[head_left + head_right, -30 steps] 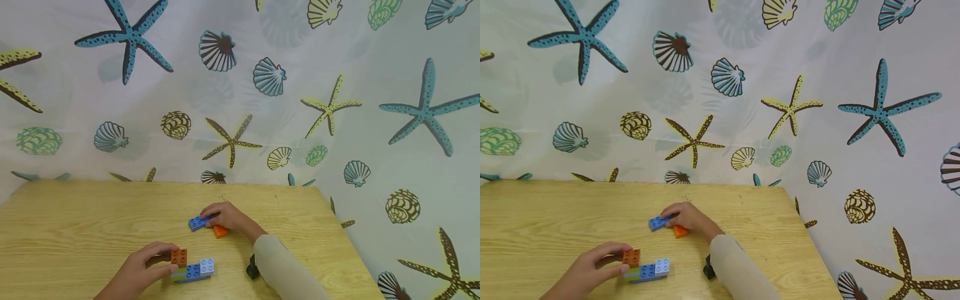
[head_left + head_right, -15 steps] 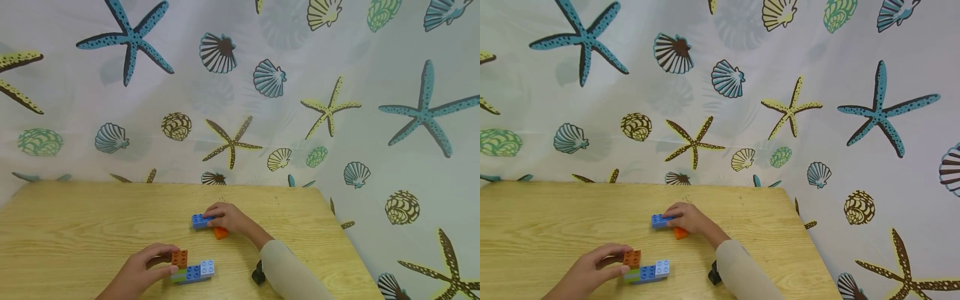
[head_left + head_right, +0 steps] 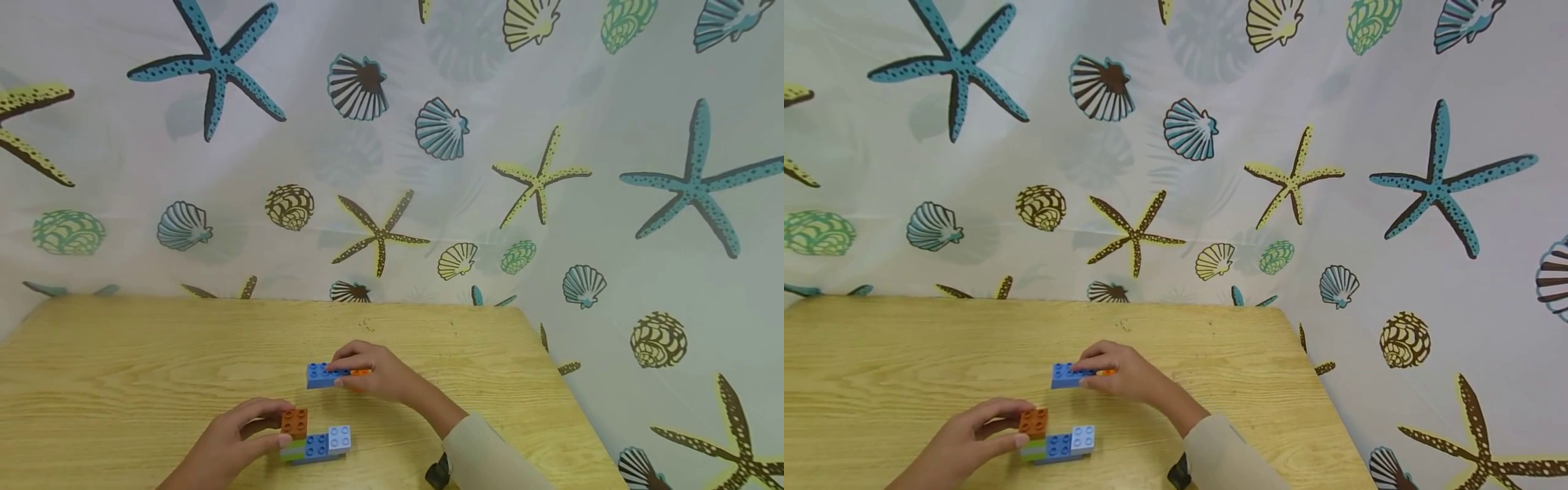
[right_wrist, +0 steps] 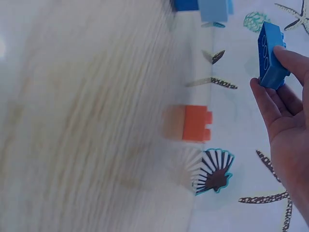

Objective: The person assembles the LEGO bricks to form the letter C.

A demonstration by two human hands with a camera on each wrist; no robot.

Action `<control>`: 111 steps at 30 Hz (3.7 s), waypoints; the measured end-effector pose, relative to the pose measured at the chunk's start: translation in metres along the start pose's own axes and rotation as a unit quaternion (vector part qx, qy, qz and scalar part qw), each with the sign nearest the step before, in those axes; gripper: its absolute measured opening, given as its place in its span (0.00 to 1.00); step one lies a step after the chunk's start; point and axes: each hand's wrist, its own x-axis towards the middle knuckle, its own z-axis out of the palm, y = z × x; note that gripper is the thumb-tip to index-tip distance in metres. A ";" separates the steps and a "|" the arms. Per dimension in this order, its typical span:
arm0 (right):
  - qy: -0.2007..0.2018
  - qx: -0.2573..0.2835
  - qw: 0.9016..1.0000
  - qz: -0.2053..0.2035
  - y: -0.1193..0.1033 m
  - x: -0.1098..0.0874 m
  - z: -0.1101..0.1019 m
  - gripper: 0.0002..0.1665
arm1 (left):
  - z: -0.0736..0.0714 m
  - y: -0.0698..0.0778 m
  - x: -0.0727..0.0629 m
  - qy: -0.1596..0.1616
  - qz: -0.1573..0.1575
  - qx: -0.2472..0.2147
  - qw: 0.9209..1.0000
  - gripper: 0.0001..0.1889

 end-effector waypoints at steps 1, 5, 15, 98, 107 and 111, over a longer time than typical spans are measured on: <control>0.000 0.001 1.000 -0.006 -0.003 -0.003 0.000 0.19 | 0.000 0.000 0.000 0.001 -0.001 -0.001 1.000 0.28; 0.003 0.007 1.000 -0.021 -0.016 -0.014 -0.001 0.19 | 0.002 0.002 -0.002 0.011 -0.006 0.001 1.000 0.29; 0.031 -0.009 0.991 -0.129 -0.032 -0.039 0.005 0.18 | 0.004 0.004 -0.002 0.025 -0.037 -0.011 0.999 0.30; 0.101 0.098 0.988 0.066 -0.004 -0.053 -0.004 0.19 | 0.021 0.026 0.005 0.061 0.010 0.049 0.997 0.22; 0.100 0.114 0.979 0.133 0.034 -0.039 -0.004 0.17 | 0.021 0.024 0.004 0.060 0.049 0.065 0.995 0.11; 0.086 0.087 0.980 0.158 0.041 -0.035 -0.002 0.15 | 0.022 0.023 0.004 0.066 0.035 0.052 0.996 0.10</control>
